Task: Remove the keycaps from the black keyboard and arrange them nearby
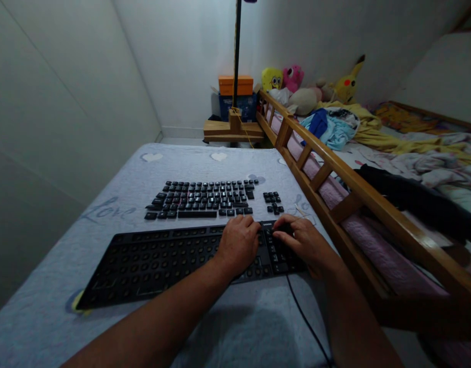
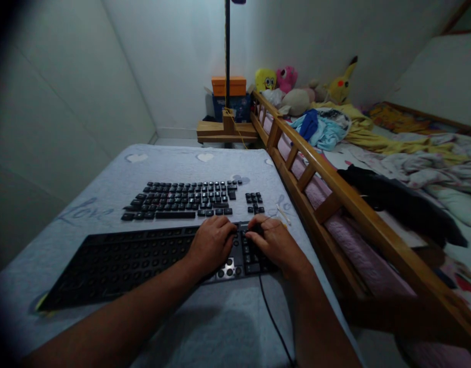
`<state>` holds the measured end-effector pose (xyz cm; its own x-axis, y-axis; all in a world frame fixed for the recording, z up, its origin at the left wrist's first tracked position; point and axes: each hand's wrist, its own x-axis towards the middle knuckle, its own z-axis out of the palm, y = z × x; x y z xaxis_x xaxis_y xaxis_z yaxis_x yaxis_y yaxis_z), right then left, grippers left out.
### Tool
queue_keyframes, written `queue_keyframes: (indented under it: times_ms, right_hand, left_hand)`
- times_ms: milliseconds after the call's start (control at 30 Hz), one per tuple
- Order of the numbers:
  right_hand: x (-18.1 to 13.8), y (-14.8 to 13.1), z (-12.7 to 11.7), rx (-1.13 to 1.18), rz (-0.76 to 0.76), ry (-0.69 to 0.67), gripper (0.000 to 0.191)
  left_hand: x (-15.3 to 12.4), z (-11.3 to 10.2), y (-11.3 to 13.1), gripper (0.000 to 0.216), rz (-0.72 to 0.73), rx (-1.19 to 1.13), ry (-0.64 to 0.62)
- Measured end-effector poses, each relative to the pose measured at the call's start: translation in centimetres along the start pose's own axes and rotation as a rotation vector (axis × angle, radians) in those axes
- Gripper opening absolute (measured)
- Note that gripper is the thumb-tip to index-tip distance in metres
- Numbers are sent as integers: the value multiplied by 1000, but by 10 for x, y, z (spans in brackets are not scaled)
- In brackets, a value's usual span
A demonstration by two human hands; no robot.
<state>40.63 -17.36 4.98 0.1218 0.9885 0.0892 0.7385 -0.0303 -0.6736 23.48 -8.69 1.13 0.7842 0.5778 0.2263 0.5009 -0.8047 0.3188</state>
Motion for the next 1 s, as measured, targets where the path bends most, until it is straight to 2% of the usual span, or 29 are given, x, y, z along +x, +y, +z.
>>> queue_keyframes:
  times_ms: [367, 533, 867, 1000]
  right_hand:
    - [3, 8, 4, 9, 10, 39, 7]
    - [5, 11, 2, 45, 63, 10, 10]
    - [9, 17, -1, 255, 171, -8, 11]
    - [7, 15, -1, 190, 113, 32, 10]
  left_hand:
    - [1, 0, 0, 15, 7, -2, 5]
    - [0, 1, -1, 15, 12, -5, 9]
    - [1, 1, 0, 14, 0, -16, 11]
    - [-1, 2, -1, 13, 2, -64, 38]
